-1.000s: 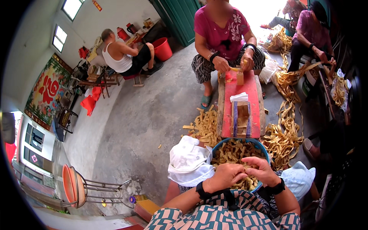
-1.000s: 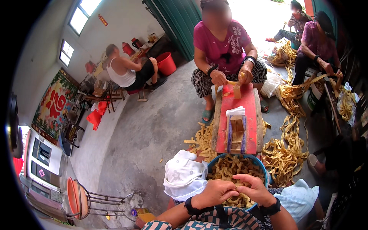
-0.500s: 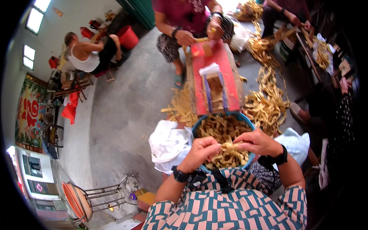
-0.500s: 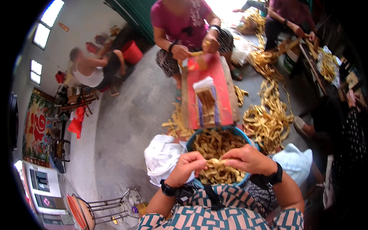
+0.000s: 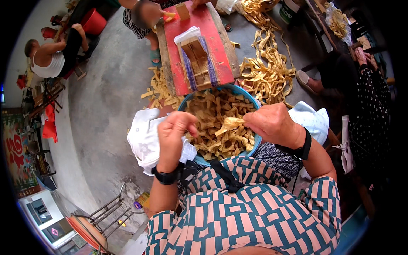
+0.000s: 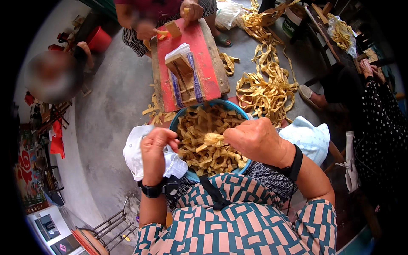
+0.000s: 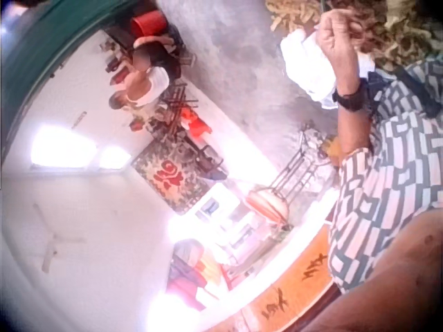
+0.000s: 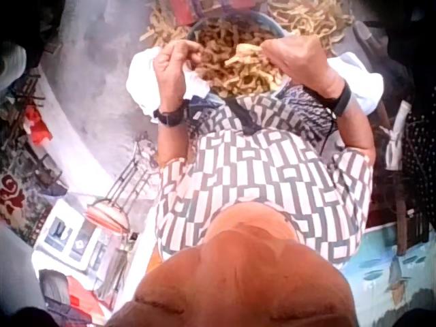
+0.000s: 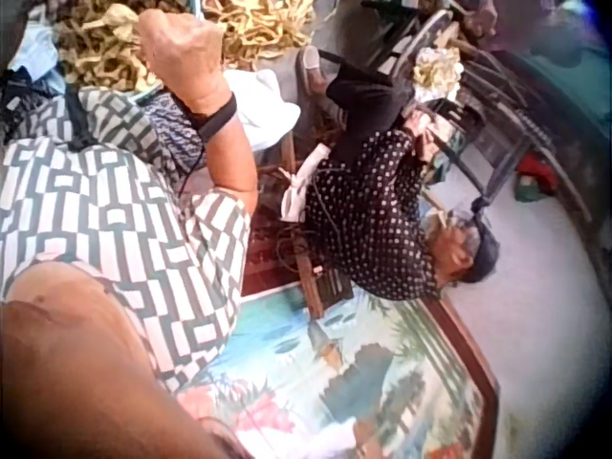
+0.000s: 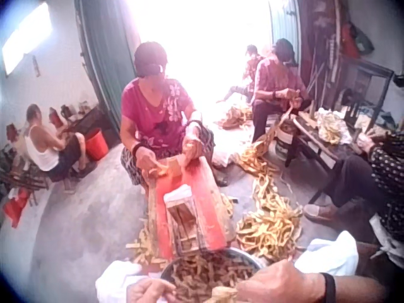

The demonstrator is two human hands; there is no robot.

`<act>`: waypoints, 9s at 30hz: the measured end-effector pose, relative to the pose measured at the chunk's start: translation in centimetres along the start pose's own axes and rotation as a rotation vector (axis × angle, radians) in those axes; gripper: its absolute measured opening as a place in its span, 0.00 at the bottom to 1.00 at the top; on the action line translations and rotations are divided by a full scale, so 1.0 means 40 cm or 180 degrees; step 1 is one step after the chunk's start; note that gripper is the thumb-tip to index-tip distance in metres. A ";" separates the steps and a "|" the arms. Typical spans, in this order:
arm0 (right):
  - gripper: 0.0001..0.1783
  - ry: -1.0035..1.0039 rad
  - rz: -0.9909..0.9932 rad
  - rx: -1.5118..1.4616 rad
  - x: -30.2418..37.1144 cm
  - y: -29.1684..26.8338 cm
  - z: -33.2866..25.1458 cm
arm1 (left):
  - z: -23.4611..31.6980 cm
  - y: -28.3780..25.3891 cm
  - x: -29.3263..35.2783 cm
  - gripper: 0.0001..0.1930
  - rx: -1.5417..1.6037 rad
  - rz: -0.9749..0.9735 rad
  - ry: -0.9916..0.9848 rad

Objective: The person is folding long tan paper strips into small bundles by hand and placing them into a blue plastic container.

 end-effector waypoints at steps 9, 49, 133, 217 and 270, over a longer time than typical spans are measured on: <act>0.08 -0.0244 0.0119 0.0548 -0.058 -0.016 0.024 | 0.106 0.007 -0.007 0.08 -0.1200 0.0558 0.1210; 0.04 0.0066 -0.0124 0.0618 -0.209 0.110 0.368 | 0.154 -0.020 -0.334 0.08 -0.2407 0.0775 0.1084; 0.16 0.2300 -0.0132 -0.5024 0.100 0.128 -0.091 | 0.079 0.240 0.172 0.09 -0.4009 -0.0407 0.3000; 0.07 -0.0054 0.0327 -0.0207 0.041 0.089 -0.010 | -0.088 0.049 0.017 0.13 -0.0237 -0.0860 -0.0745; 0.08 0.0918 0.0377 -0.0535 -0.028 0.110 0.271 | 0.091 0.004 -0.142 0.07 -0.2352 0.0338 0.1503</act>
Point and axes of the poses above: each hand's wrist, its own x-axis away from the middle knuckle, its own y-axis out of the palm, z = x × y, the point moved 5 cm from there along -x, towards the middle knuckle, and after that the axes turned 14 degrees about -y, right-handed, at the moved point
